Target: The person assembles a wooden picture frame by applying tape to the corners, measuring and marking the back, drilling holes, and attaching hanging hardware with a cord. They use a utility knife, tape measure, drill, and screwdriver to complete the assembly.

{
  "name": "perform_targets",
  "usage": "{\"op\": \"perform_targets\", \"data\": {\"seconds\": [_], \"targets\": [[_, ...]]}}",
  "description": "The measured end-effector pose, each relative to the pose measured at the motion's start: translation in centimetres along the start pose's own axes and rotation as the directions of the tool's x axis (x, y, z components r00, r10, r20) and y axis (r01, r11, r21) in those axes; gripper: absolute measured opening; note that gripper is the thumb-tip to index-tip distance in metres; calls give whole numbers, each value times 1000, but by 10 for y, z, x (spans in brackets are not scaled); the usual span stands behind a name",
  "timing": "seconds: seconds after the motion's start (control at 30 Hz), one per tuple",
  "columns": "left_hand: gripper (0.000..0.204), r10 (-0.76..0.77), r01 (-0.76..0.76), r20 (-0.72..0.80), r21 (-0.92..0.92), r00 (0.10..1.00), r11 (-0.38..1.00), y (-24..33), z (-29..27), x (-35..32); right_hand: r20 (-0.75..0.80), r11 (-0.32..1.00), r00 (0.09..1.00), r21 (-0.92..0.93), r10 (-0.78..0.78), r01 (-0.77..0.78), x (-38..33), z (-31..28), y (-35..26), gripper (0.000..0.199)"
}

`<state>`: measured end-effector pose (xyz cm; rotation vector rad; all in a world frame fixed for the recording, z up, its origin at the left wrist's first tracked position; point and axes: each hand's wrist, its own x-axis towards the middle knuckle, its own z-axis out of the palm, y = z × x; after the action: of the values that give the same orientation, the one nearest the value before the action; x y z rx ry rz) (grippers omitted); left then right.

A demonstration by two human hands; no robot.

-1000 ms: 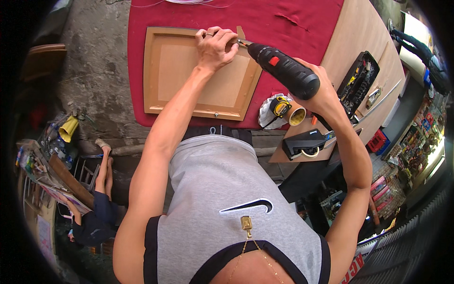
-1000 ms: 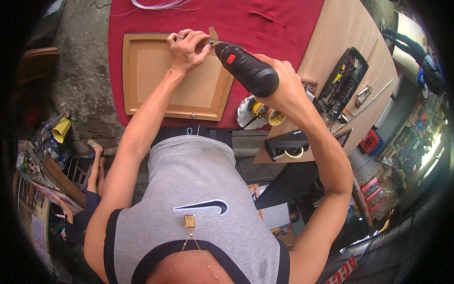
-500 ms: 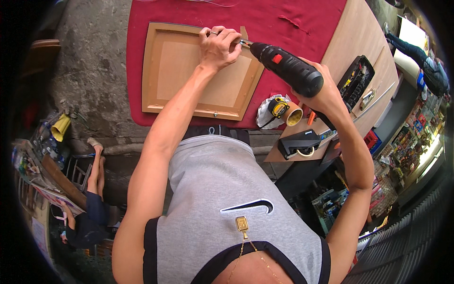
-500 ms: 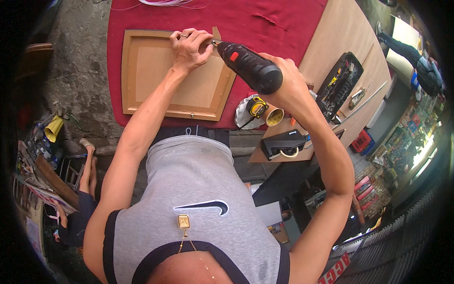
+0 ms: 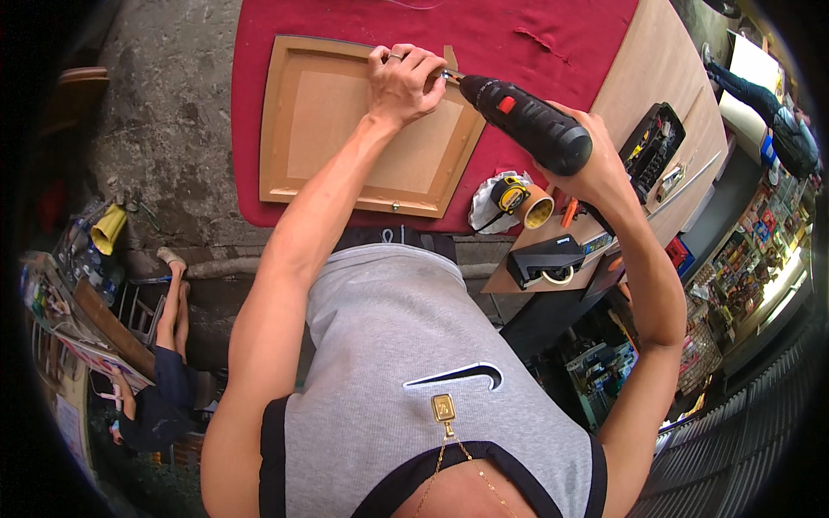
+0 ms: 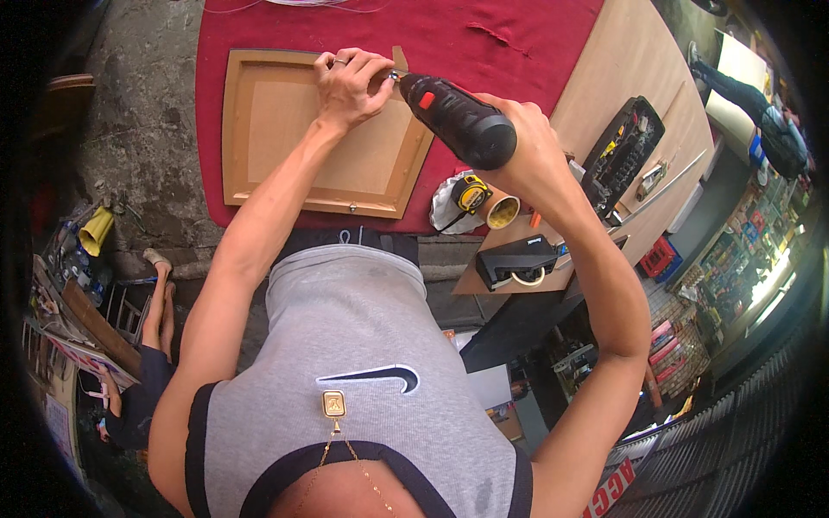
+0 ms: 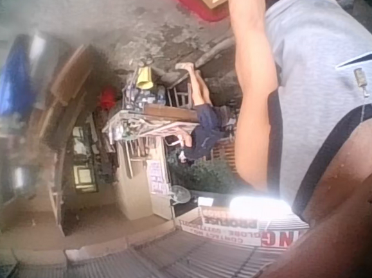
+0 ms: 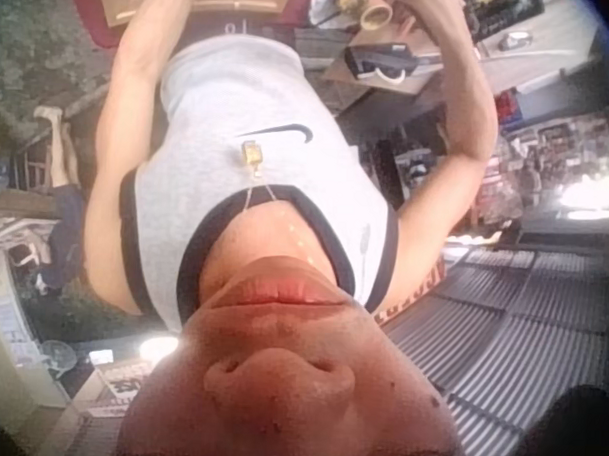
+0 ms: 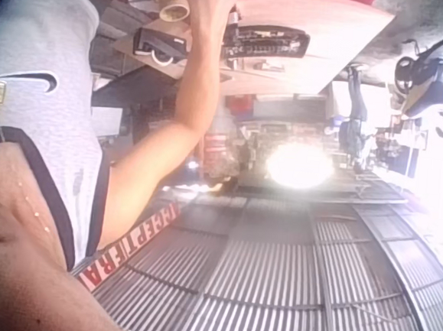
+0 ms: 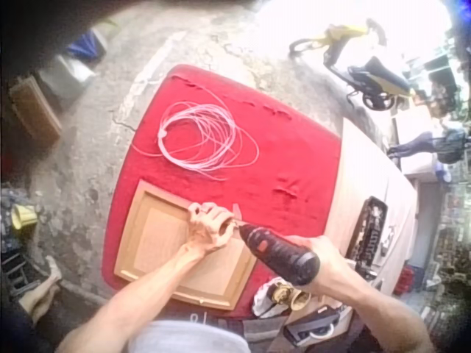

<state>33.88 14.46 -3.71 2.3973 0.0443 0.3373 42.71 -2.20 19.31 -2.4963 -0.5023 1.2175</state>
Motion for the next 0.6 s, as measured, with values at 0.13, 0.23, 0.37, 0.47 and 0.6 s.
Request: {"op": "perform_targets", "data": {"seconds": [0.13, 0.23, 0.37, 0.47, 0.6], "targets": [[18, 2, -2, 27, 11, 1000, 1000, 0, -1, 0, 1, 998, 1000, -58, 0, 0, 0, -2, -6, 48], [18, 8, -9, 31, 23, 999, 1000, 0, -1, 0, -5, 995, 1000, -94, -28, 28, 0, -4, -15, 49], [18, 2, -2, 43, 0, 999, 1000, 0, -2, 0, -41, 979, 992, -171, -123, 114, 3, -1, -12, 49], [18, 5, -5, 39, 6, 999, 1000, 0, -2, 0, -33, 966, 988, -217, -149, 139, 6, -2, -11, 48], [18, 5, -6, 40, 8, 999, 1000, 0, -1, -1, 14, 944, 991, -303, -132, 130, 6, -8, -21, 48]]}}
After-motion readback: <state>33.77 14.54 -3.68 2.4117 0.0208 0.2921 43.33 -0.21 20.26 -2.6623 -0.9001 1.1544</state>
